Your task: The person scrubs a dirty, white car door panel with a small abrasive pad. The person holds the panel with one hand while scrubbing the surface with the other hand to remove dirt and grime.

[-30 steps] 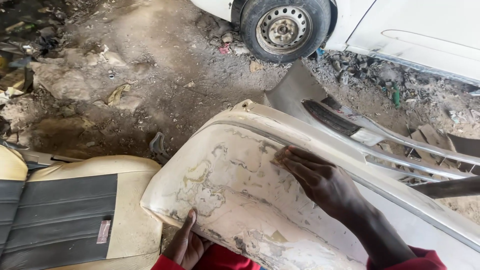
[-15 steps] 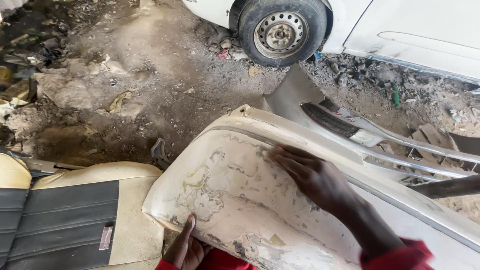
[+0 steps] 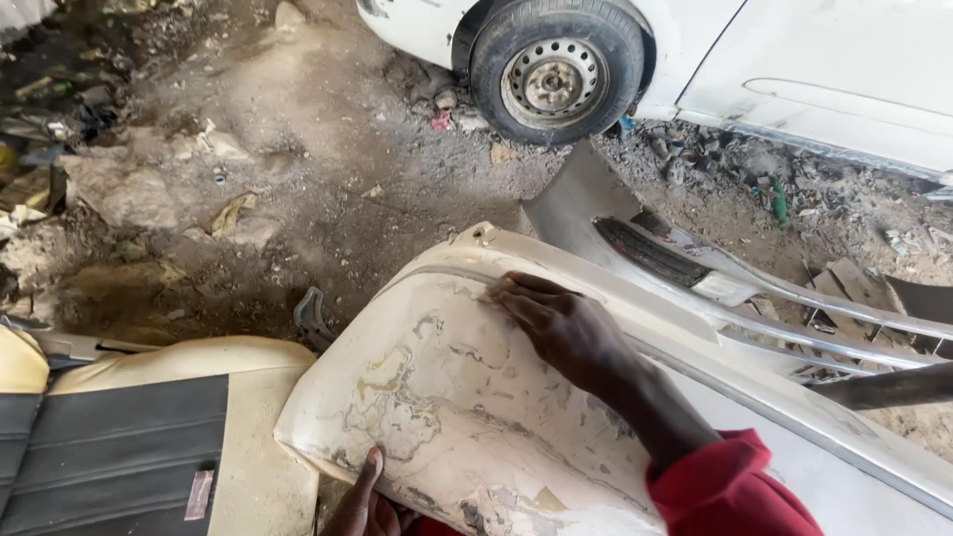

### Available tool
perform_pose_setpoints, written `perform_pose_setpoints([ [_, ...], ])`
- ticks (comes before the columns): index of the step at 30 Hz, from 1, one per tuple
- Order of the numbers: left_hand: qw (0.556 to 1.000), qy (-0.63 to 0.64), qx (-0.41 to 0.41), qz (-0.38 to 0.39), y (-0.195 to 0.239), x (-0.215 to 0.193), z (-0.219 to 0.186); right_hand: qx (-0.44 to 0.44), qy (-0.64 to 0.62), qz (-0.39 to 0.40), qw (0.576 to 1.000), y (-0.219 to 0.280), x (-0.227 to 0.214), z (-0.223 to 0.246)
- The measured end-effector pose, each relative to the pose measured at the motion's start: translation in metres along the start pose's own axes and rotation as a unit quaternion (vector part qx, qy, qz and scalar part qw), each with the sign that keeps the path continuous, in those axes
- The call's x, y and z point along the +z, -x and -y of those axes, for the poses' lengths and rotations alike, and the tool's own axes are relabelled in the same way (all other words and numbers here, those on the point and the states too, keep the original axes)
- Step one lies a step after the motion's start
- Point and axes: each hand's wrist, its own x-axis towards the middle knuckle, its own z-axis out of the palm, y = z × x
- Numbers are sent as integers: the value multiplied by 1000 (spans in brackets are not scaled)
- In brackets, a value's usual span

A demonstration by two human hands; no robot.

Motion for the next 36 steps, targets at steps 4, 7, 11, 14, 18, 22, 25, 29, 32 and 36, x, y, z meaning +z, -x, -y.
perform_pose_setpoints([
  [4,998,56,-10,17,23,9,-1,27,-29,29,999,10,8,1],
  [7,999,-1,-38,8,-11,-19,3,12,-7,2,1000,25,-37,37],
  [11,998,46,-7,47,-24,-20,4,82,47,35,995,64,-65,57],
  [14,998,42,6,55,-41,-27,4,91,67,42,993,64,-60,56],
  [18,997,48,0,65,-44,-28,5,46,34,7,998,29,-34,39],
  [22,997,37,3,71,-32,-20,2,37,-6,6,999,-11,4,15],
  [25,997,42,7,62,-30,-21,2,-3,-28,-40,999,-19,17,11],
  [29,997,30,1,65,-31,-23,3,17,-31,-24,999,10,-12,30],
  [32,997,56,3,45,-19,-18,2,22,9,-12,1000,44,-46,52],
  [36,998,38,3,42,-19,-16,-1,77,45,7,996,67,-55,58],
])
